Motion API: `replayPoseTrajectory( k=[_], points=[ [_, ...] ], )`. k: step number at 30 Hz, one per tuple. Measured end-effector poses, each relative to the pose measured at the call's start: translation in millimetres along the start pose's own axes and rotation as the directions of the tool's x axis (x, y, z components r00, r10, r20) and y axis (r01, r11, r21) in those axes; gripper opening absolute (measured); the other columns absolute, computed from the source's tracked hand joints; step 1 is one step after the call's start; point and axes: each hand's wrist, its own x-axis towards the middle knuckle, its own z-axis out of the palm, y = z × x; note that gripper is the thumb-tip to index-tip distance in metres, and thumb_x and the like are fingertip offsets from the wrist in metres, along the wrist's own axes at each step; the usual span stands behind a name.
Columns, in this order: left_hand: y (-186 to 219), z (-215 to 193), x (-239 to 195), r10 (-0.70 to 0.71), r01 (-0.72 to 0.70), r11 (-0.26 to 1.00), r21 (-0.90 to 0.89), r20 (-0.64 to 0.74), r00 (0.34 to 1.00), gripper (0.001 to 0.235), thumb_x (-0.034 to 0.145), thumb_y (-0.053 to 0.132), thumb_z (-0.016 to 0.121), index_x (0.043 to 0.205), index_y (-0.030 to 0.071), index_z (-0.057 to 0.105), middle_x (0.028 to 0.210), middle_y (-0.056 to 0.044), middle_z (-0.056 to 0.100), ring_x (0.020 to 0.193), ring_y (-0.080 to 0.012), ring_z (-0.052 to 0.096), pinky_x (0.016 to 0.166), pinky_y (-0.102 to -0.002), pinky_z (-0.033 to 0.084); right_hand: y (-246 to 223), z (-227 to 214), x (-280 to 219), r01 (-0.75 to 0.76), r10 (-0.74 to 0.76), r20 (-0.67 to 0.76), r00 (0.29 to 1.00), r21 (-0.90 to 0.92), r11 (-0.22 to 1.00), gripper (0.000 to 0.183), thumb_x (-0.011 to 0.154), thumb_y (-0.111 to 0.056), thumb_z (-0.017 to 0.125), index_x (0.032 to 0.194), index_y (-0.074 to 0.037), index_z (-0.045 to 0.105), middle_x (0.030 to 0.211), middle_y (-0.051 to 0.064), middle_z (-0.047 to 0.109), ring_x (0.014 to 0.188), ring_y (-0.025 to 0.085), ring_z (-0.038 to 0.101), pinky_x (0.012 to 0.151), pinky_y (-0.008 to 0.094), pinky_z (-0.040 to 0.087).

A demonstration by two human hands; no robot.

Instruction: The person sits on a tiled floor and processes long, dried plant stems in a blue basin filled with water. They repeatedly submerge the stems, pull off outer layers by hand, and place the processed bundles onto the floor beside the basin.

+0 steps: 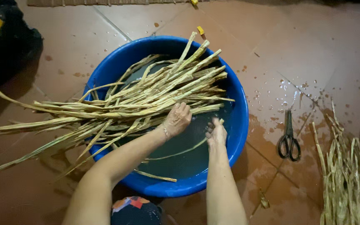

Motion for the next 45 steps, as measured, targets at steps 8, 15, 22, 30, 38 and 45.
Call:
replayPoseTrajectory(
  k=[8, 15, 22, 30, 38, 45],
  points=[
    [20, -4, -19, -0.139, 0.113, 0.926, -0.360, -0.049, 0.989, 0.004, 0.081, 0.010, 0.067, 0.083, 0.005, 0.067, 0.092, -0.014, 0.061, 0.093, -0.0294, 0.060, 0.082, -0.041, 0.051, -7, 15, -26, 0.186, -0.186, 0.038, 0.982, 0.001, 0.983, 0.020, 0.090, -0.016, 0.079, 0.089, -0.011, 0.059, 0.067, -0.002, 0.054, 0.047, 0.009, 0.048, 0.036, 0.022, 0.028],
    [-8, 2, -16, -0.329, 0.669, 0.264, -0.694, 0.587, 0.740, 0.020, 0.088, 0.025, 0.074, 0.093, 0.007, 0.068, 0.093, -0.012, 0.070, 0.088, -0.0281, 0.068, 0.080, -0.041, 0.054, -5, 11, -32, 0.232, -0.232, -0.092, 0.968, -0.013, 0.973, 0.017, 0.088, -0.012, 0.080, 0.092, -0.009, 0.063, 0.069, -0.003, 0.059, 0.048, 0.008, 0.048, 0.037, 0.022, 0.029],
    [-8, 12, -21, -0.422, 0.442, 0.580, -0.684, 0.212, 0.882, 0.016, 0.089, 0.012, 0.070, 0.103, 0.005, 0.070, 0.101, -0.016, 0.070, 0.097, -0.0333, 0.068, 0.087, -0.043, 0.055, -7, 13, -32, 0.232, -0.233, -0.126, 0.964, -0.022, 0.972, 0.016, 0.090, -0.018, 0.075, 0.091, -0.013, 0.060, 0.067, -0.001, 0.055, 0.046, 0.010, 0.048, 0.036, 0.024, 0.031],
    [37, -14, 21, -0.232, 0.302, 0.699, -0.649, 0.194, 0.953, 0.023, 0.093, 0.023, 0.062, 0.107, 0.006, 0.069, 0.091, -0.022, 0.070, 0.090, -0.0436, 0.067, 0.080, -0.054, 0.052, -5, 18, -40, 0.195, -0.158, 0.204, 0.966, -0.176, 0.965, 0.017, 0.094, -0.030, 0.074, 0.087, -0.016, 0.066, 0.068, -0.005, 0.059, 0.047, 0.004, 0.046, 0.038, 0.021, 0.027],
    [62, 23, -20, -0.183, 0.283, 0.781, -0.557, 0.229, 0.956, 0.021, 0.094, 0.021, 0.054, 0.085, 0.007, 0.065, 0.076, -0.020, 0.070, 0.072, -0.0412, 0.069, 0.063, -0.054, 0.054, 26, -5, 10, 0.229, -0.310, -0.081, 0.947, -0.505, 0.832, 0.023, 0.089, -0.020, 0.077, 0.074, -0.006, 0.066, 0.065, 0.005, 0.059, 0.046, 0.016, 0.050, 0.040, 0.032, 0.039],
    [55, -54, -81, -0.134, 0.323, 0.792, -0.518, 0.369, 0.920, 0.021, 0.095, 0.022, 0.055, 0.084, 0.006, 0.064, 0.075, -0.021, 0.069, 0.073, -0.0412, 0.070, 0.068, -0.053, 0.055, 37, -30, 63, 0.402, -0.423, -0.206, 0.882, -0.136, 0.905, 0.009, 0.082, -0.006, 0.071, 0.090, -0.004, 0.074, 0.081, 0.002, 0.071, 0.065, 0.014, 0.065, 0.055, 0.030, 0.051]
  ],
)
